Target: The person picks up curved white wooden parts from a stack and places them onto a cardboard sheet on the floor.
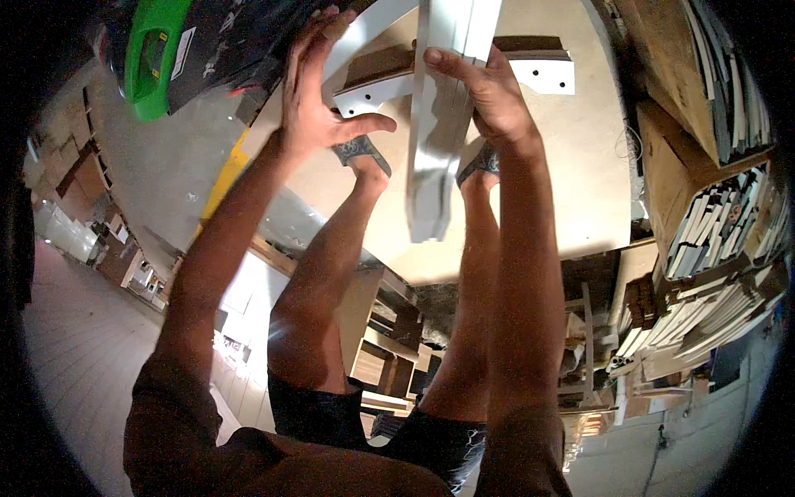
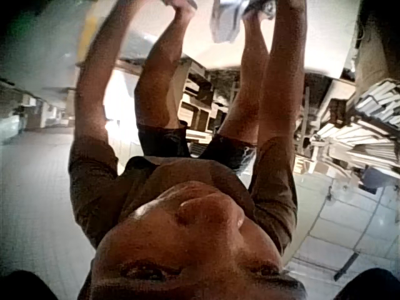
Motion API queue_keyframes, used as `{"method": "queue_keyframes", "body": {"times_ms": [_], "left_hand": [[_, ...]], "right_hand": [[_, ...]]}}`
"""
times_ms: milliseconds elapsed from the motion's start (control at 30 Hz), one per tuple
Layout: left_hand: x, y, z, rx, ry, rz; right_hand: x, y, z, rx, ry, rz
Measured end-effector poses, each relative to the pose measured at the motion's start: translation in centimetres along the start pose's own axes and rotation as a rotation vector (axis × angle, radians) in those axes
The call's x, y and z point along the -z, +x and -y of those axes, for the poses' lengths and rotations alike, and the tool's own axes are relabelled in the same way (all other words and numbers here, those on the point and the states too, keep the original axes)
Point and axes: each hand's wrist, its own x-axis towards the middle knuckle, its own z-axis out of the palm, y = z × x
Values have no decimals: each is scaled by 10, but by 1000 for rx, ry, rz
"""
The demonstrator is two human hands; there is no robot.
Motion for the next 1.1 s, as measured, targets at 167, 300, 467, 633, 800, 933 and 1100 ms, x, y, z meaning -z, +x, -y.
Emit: {"method": "queue_keyframes", "body": {"times_ms": [167,300,467,633,800,933,1100], "left_hand": [[13,22,1,-451,565,560],[2,37,-15,-555,873,399],[-6,17,-3,-285,652,533],[-23,2,-14,165,336,749],[-24,-26,-10,614,70,858],[-17,-30,-6,798,-12,840],[-6,-37,21,899,-89,709]], "right_hand": [[-12,23,9,-164,-236,128],[-6,50,-5,-160,-441,317],[-34,58,22,-330,-849,610],[-28,54,10,-225,-966,644],[-33,35,17,148,-1465,320],[-58,-11,22,456,-596,-374],[-80,-21,-5,252,-149,-763]]}}
